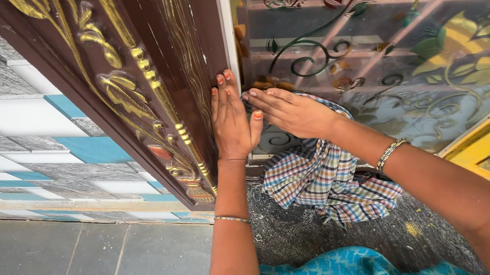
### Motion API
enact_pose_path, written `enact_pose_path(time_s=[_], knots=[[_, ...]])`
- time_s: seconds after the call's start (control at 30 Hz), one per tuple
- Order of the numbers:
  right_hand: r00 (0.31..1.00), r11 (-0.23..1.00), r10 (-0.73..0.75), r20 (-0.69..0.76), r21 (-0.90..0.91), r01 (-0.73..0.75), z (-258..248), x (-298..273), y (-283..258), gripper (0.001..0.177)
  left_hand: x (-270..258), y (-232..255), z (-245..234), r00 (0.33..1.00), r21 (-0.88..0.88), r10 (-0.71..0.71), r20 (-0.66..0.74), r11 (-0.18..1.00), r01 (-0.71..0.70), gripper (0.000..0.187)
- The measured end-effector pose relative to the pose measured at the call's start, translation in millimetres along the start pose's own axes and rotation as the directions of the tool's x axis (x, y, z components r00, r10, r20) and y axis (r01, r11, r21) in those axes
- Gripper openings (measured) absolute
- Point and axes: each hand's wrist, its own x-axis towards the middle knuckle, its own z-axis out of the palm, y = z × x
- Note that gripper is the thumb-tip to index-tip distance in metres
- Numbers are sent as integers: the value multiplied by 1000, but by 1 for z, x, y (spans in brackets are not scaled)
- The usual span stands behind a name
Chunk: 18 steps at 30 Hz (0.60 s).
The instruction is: The person wipes the glass panel and metal frame of a door using a checkered cloth. They clean the glass surface, the brown frame, and the metal mesh screen, moving systematically across different sections.
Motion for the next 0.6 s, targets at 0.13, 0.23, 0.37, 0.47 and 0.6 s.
enact_pose_path(time_s=[0.13, 0.23, 0.37, 0.47, 0.6], knots=[[1000, 999, 2, -25, 49, -1, -1, -24, 18, 52, 6, 7, -10, 1000, -5, 3, 25, 1000, -3, 71], [976, 970, 217, 2, 110, -216, 6, -65, 29, 49, 10, 11, -17, 999, 5, 5, 43, 1000, -6, 69], [865, 863, 488, 121, 79, -498, 24, -138, 56, 50, 14, 16, -22, 998, 66, 1, 61, 998, -5, 67], [647, 618, 741, 182, 195, -762, 24, -203, 84, 63, 17, 18, -23, 998, 75, 3, 57, 997, -7, 67], [396, 401, 916, -64, 101, -911, 22, -258, 104, 74, 22, 22, -24, 998, 127, -3, 56, 992, -4, 61]])
